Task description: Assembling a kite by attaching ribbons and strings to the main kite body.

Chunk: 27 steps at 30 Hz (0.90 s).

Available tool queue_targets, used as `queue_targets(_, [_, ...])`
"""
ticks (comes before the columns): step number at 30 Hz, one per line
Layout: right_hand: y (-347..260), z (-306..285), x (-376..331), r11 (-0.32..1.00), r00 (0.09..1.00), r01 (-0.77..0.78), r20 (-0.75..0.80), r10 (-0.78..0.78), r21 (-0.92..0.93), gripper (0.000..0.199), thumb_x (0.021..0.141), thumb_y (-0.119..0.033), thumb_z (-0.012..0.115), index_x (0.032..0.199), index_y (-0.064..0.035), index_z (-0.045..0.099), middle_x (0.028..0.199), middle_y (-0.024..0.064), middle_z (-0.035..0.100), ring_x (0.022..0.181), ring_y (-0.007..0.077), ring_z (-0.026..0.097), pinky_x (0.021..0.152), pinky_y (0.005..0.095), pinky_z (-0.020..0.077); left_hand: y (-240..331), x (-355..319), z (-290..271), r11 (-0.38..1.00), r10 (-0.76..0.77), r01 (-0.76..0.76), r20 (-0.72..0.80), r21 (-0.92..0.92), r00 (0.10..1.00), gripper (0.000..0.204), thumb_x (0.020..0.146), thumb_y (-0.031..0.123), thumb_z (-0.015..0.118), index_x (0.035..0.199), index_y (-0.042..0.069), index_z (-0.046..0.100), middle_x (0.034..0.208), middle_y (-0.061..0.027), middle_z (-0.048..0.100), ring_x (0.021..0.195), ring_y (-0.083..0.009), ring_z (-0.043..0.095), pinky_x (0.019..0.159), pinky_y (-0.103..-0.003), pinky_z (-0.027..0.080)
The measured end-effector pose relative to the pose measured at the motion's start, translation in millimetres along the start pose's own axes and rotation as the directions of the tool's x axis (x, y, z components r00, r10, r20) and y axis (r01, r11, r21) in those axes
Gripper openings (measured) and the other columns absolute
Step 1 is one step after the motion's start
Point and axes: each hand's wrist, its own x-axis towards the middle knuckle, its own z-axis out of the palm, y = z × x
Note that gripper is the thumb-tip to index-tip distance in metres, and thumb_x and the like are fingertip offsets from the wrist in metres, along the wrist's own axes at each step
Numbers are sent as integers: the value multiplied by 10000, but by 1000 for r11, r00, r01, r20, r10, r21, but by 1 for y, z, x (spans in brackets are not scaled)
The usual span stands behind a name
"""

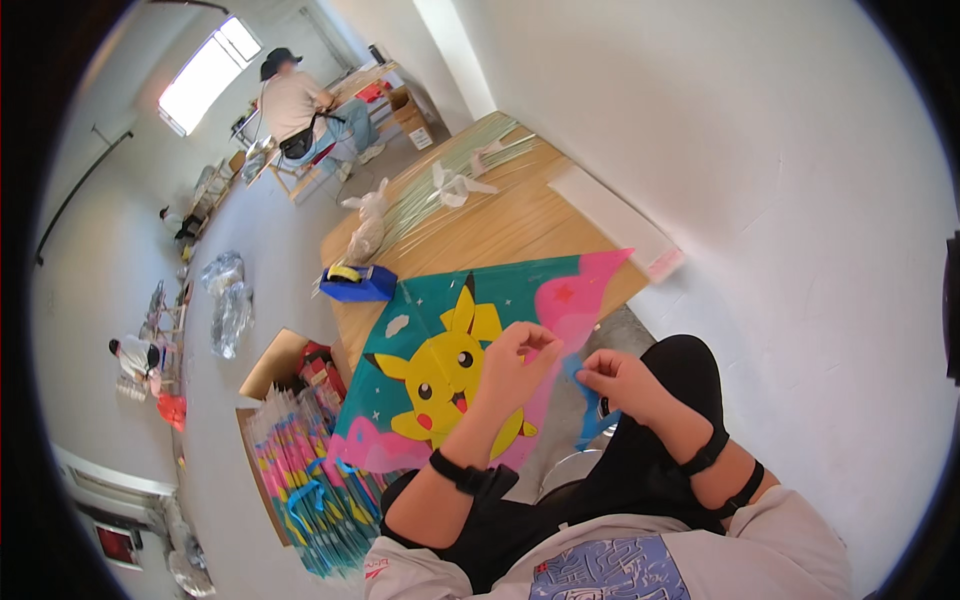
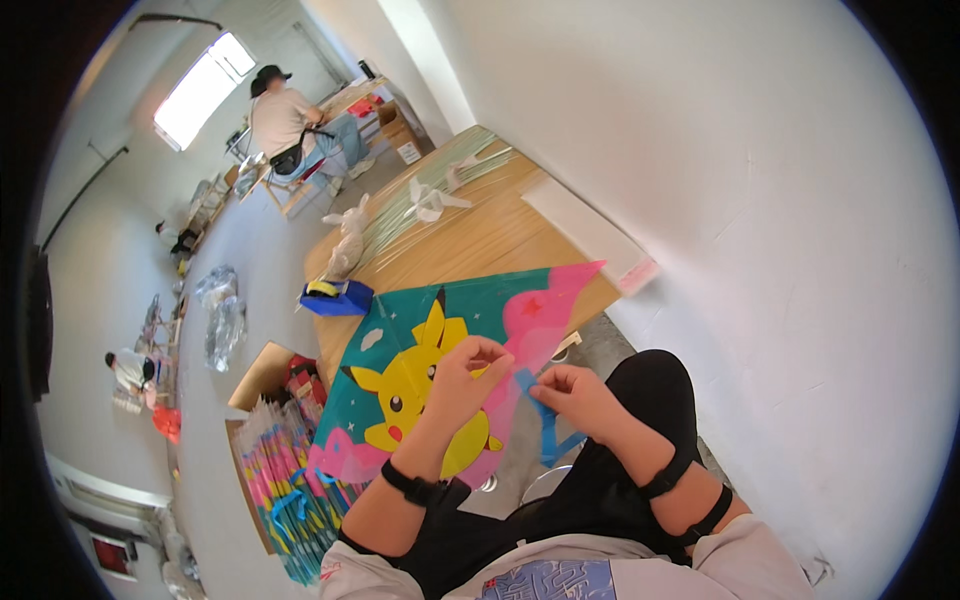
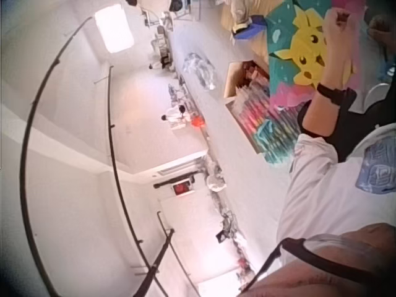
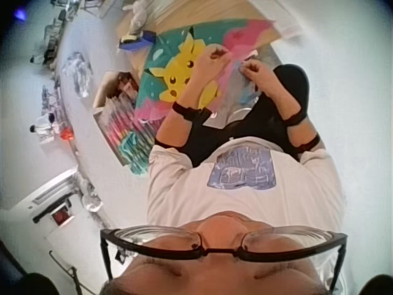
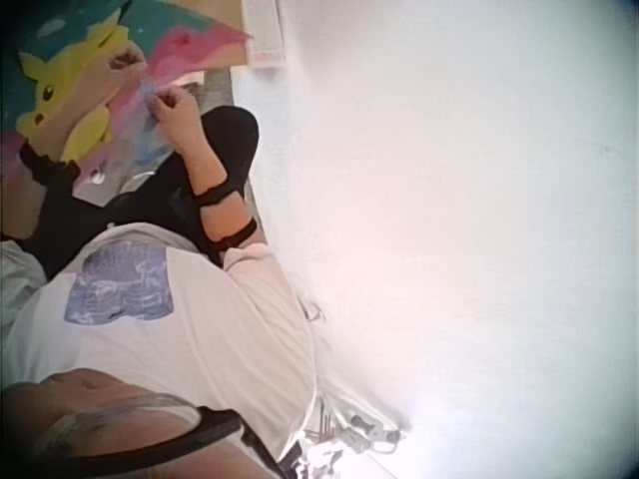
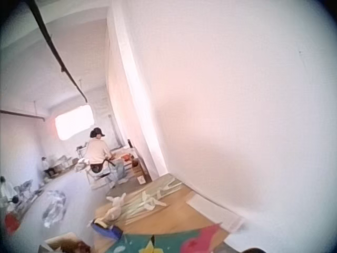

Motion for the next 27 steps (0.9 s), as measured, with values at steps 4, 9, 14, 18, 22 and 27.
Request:
queue_targets(4, [20,-56,48,998,993,-24,-114,30,55,199,950,-222,665,950,-23,657,800,-1,655,699,74,578,634,235,464,-42,79,43,996,-85,89,116,-27,990,140,880,154,716,963,49,676,892,-31,691,860,-131,652,802,-281,504])
queue_targets(9, [54,-115,95,986,934,-72,-357,14,-150,332,914,-328,691,866,0,676,731,42,659,643,111,590,602,278,466,-96,154,103,998,2,-5,50,60,999,185,854,231,736,911,55,721,899,-73,675,835,-185,653,779,-316,517])
queue_targets(14, [73,-156,120,973,864,-86,-502,-35,-216,392,876,-369,709,813,16,684,677,74,658,612,143,611,594,312,477,-116,192,143,978,-54,50,15,204,998,237,837,299,754,902,72,746,905,-70,663,817,-188,650,762,-330,510])
queue_targets(18, [73,-168,132,980,877,-138,-478,52,-146,392,876,-373,705,820,15,692,697,78,673,619,152,630,604,321,488,-121,203,155,943,-179,193,-75,271,981,247,806,368,756,858,127,751,899,-47,664,845,-211,649,772,-393,486])
queue_targets(22, [73,-172,135,980,888,-167,-448,101,-110,400,875,-384,702,840,14,701,713,88,685,633,160,646,611,322,493,-121,207,162,920,-270,289,-107,266,957,222,814,360,752,843,140,746,906,-12,675,852,-207,650,784,-419,460])
queue_targets(27, [81,-169,136,986,879,-143,-468,87,-85,412,873,-396,694,853,16,707,722,93,690,651,175,654,627,329,496,-113,206,168,895,-208,260,-176,363,962,281,818,336,778,856,59,745,858,-59,706,781,-172,671,741,-311,511])
